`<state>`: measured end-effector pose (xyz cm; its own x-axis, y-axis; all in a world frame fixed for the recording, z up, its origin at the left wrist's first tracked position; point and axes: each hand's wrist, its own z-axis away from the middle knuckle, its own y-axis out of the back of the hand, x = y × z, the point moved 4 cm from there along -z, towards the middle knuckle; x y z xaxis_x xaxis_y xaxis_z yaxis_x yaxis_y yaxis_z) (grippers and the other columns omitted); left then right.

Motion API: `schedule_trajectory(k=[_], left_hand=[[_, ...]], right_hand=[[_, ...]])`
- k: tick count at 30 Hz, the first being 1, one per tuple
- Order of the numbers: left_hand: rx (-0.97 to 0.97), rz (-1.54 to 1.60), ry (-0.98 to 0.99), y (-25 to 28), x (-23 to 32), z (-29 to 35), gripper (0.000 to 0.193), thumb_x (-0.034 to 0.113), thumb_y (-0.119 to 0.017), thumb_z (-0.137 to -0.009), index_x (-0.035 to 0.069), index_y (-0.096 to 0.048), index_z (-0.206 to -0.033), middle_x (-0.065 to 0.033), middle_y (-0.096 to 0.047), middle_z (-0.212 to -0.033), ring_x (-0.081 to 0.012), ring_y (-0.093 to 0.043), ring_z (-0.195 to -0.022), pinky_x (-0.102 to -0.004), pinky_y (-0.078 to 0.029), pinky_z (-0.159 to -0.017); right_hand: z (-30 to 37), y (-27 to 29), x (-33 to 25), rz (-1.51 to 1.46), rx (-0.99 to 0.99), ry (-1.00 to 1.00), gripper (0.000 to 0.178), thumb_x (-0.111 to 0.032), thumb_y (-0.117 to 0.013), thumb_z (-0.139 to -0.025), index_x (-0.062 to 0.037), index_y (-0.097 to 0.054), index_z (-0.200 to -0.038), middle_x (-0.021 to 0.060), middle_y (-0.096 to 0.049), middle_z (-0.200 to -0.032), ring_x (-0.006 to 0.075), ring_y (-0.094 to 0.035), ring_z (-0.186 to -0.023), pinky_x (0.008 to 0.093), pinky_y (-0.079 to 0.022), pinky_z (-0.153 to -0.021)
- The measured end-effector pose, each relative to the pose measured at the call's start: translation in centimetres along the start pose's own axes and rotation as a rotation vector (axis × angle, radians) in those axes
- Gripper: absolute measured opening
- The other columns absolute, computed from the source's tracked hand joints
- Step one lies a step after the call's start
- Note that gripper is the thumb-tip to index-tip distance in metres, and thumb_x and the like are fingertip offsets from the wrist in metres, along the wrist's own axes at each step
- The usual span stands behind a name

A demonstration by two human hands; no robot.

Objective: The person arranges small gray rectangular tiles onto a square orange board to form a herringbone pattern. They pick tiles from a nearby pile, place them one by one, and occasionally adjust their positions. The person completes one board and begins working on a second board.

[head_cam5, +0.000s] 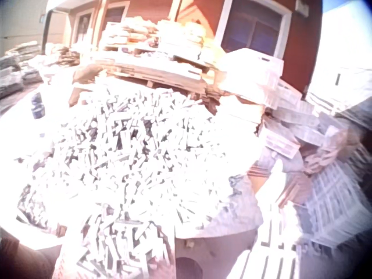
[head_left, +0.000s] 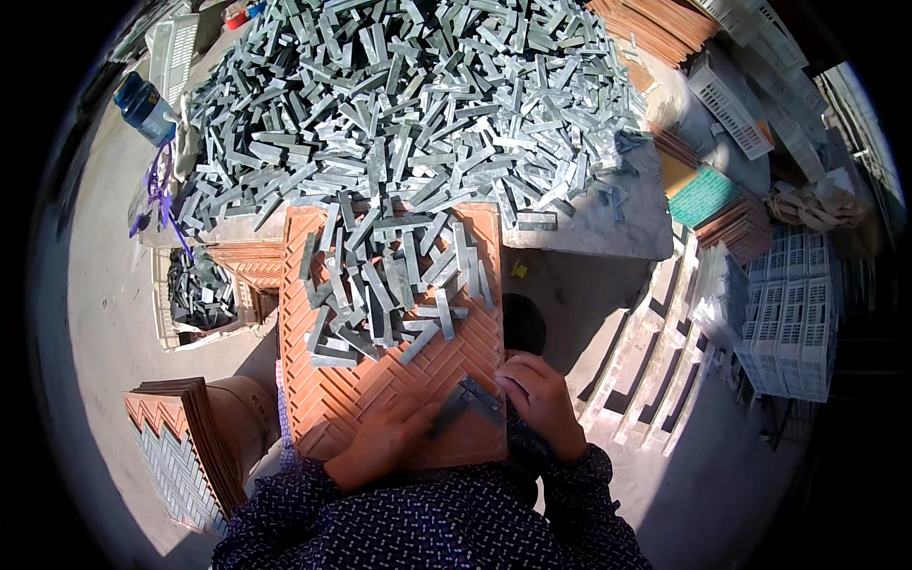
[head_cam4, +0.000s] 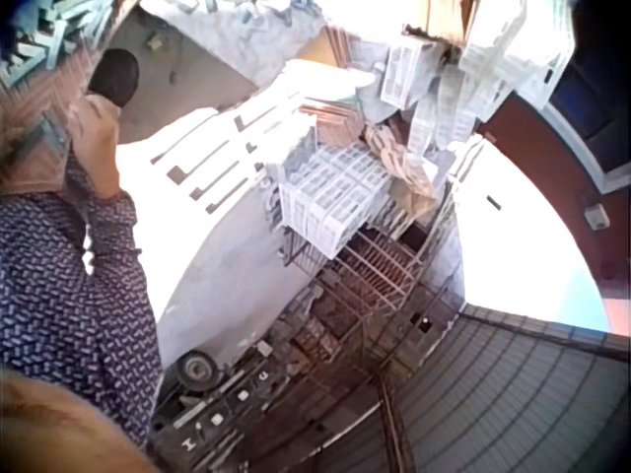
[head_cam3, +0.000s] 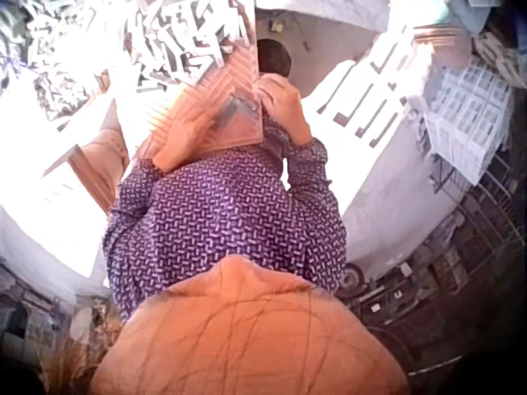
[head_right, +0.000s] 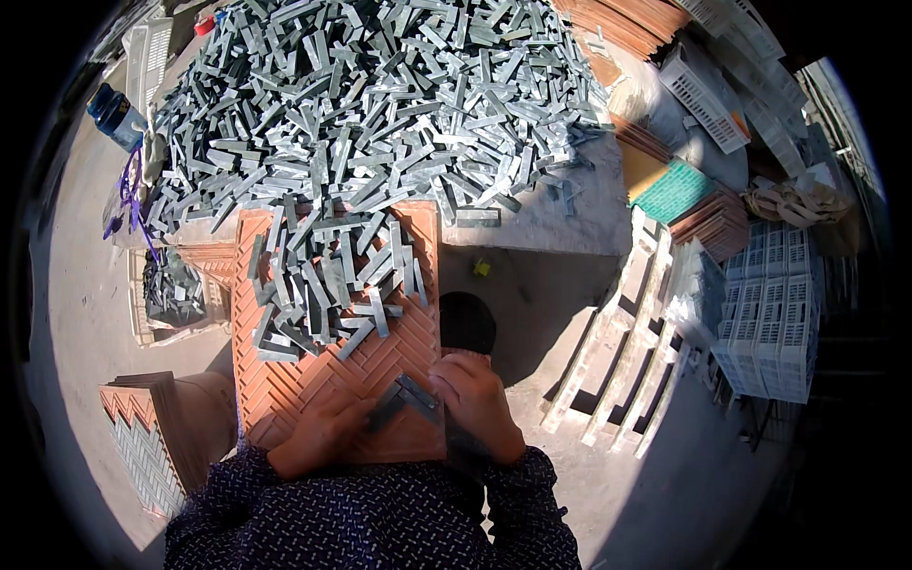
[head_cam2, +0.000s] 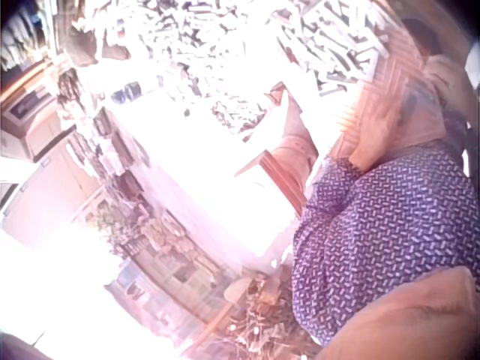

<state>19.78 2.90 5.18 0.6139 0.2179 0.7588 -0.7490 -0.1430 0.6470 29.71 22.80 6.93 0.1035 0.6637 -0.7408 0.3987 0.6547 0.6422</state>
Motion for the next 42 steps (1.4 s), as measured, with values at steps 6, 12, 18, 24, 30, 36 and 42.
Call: schedule_trajectory(k=[6, 12, 18, 24, 30, 36, 42], left_hand=[[0.106, -0.02, -0.043, 0.2, 0.0, -0.3, 0.041, 0.006, -0.06, -0.076, 0.002, -0.054, -0.117, -0.0174, -0.058, -0.108, -0.0333, -0.06, -0.095, -0.0375, -0.051, -0.078], [0.212, 0.136, 0.093, 2.1, -0.8, -0.7, 0.026, 0.006, -0.064, -0.077, 0.004, -0.06, -0.103, -0.0119, -0.063, -0.093, -0.0292, -0.063, -0.084, -0.0369, -0.053, -0.07], [0.336, -0.077, 0.057, 2.7, -0.8, -1.1, 0.021, 0.01, -0.064, -0.078, 0.005, -0.061, -0.099, -0.0107, -0.061, -0.091, -0.0283, -0.062, -0.082, -0.0363, -0.053, -0.068], [0.482, -0.347, 0.071, 3.2, -1.6, -3.0, 0.032, 0.013, -0.062, -0.077, 0.002, -0.055, -0.107, -0.0111, -0.057, -0.094, -0.0274, -0.059, -0.088, -0.036, -0.052, -0.071], [0.413, -0.392, 0.104, 2.1, -3.1, -3.3, 0.03, 0.014, -0.061, -0.081, 0.002, -0.054, -0.108, -0.011, -0.056, -0.093, -0.0269, -0.059, -0.085, -0.0355, -0.052, -0.069], [0.461, -0.23, 0.129, 2.5, -2.4, -3.2, 0.023, 0.009, -0.062, -0.08, 0.004, -0.056, -0.102, -0.0114, -0.057, -0.092, -0.0299, -0.061, -0.081, -0.0374, -0.052, -0.066], [0.261, 0.0, 0.126, 2.2, -1.8, -1.7, 0.02, 0.01, -0.061, -0.082, 0.006, -0.056, -0.101, -0.0122, -0.057, -0.092, -0.0315, -0.06, -0.078, -0.0396, -0.051, -0.063]], right_hand=[[-2.1, -0.5, -0.8, -0.023, -0.081, 0.005, 0.01, -0.003, -0.065, -0.08, -0.0007, -0.063, -0.089, 0.0129, -0.062, -0.089, 0.0277, -0.063, -0.079, 0.0328, -0.051, -0.068], [-4.3, -3.2, -0.8, -0.003, 0.017, 0.038, 0.017, -0.005, -0.069, -0.077, -0.0018, -0.061, -0.091, 0.0109, -0.062, -0.083, 0.024, -0.064, -0.071, 0.031, -0.051, -0.063], [-6.3, -5.3, -0.4, 0.027, 0.041, -0.081, 0.028, -0.004, -0.07, -0.078, -0.0022, -0.056, -0.102, 0.0098, -0.064, -0.081, 0.0161, -0.062, -0.065, 0.0264, -0.05, -0.06], [-4.6, -4.7, 1.3, -0.616, -0.084, -0.523, 0.021, -0.001, -0.056, -0.086, 0.003, -0.054, -0.106, 0.0113, -0.066, -0.088, 0.0133, -0.063, -0.079, 0.0252, -0.051, -0.069], [-2.1, -1.7, 0.8, -0.577, -0.117, -0.605, 0.022, -0.002, -0.054, -0.086, 0.0042, -0.057, -0.107, 0.0123, -0.066, -0.094, 0.0128, -0.064, -0.086, 0.0257, -0.05, -0.075], [0.3, -1.0, 1.6, -0.271, -0.119, -0.459, 0.023, -0.002, -0.06, -0.081, 0.0007, -0.062, -0.104, 0.0107, -0.065, -0.088, 0.0164, -0.064, -0.077, 0.0282, -0.05, -0.069], [0.9, -0.5, -0.1, -0.096, -0.174, -0.337, 0.023, -0.001, -0.063, -0.079, 0.0003, -0.063, -0.102, 0.0138, -0.064, -0.09, 0.0234, -0.064, -0.078, 0.0301, -0.051, -0.07]])
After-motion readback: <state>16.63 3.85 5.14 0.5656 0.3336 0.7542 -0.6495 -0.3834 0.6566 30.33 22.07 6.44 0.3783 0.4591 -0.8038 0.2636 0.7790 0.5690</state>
